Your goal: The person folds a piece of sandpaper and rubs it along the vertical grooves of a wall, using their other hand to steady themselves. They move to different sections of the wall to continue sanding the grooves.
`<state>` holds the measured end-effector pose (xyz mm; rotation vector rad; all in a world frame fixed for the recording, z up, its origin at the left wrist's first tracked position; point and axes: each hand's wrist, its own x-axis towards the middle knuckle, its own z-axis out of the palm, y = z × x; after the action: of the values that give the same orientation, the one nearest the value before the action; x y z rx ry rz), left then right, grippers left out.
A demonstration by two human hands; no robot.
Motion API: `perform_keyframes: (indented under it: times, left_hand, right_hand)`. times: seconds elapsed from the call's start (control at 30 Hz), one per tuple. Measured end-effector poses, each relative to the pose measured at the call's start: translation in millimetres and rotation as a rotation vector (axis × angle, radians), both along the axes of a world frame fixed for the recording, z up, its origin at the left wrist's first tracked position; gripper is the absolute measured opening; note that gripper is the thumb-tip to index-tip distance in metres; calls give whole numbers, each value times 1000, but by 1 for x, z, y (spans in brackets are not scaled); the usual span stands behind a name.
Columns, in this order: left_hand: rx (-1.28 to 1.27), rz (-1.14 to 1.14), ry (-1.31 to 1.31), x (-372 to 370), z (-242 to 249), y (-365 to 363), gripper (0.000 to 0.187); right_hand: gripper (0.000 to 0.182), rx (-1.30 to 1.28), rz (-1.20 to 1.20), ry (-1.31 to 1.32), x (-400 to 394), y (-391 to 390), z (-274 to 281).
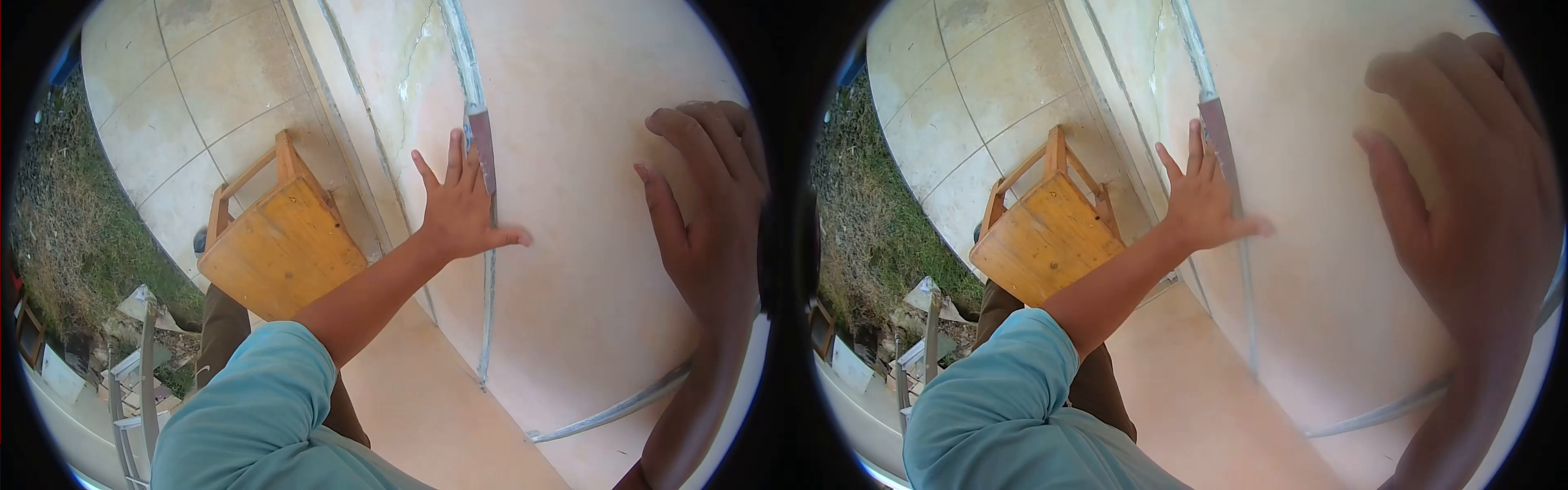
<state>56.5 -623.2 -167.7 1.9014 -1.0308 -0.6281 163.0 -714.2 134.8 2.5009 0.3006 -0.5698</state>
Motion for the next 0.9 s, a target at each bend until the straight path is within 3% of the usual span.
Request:
perform_keyframes:
  times: [0.13, 0.23, 0.37, 0.5, 0.6, 0.77, 0.9]
  left_hand:
    - [24, -73, 114, -59, 14, 21, 138]
    - [-9, 56, 77, -14, 8, 6, 138]
    - [-13, 191, -9, -2, 5, -7, 139]
    - [-86, 107, 9, -125, -5, 18, 141]
    - [-126, 103, 34, -151, -3, 23, 143]
    - [-127, 178, 44, -51, -2, 7, 140]
    - [-158, 109, 23, -139, -8, 20, 133]
  right_hand:
    - [22, -77, 74, 21, 6, 2, 5]
    - [22, -43, 76, 67, 2, -14, 5]
    - [25, 220, -46, -79, -10, -48, -5]
    - [26, 203, -84, -156, -16, -48, -15]
    - [27, 197, -94, -169, -17, -48, -15]
    - [28, 186, -125, -167, -19, -46, -12]
    - [29, 172, -138, -171, -18, -45, -11]
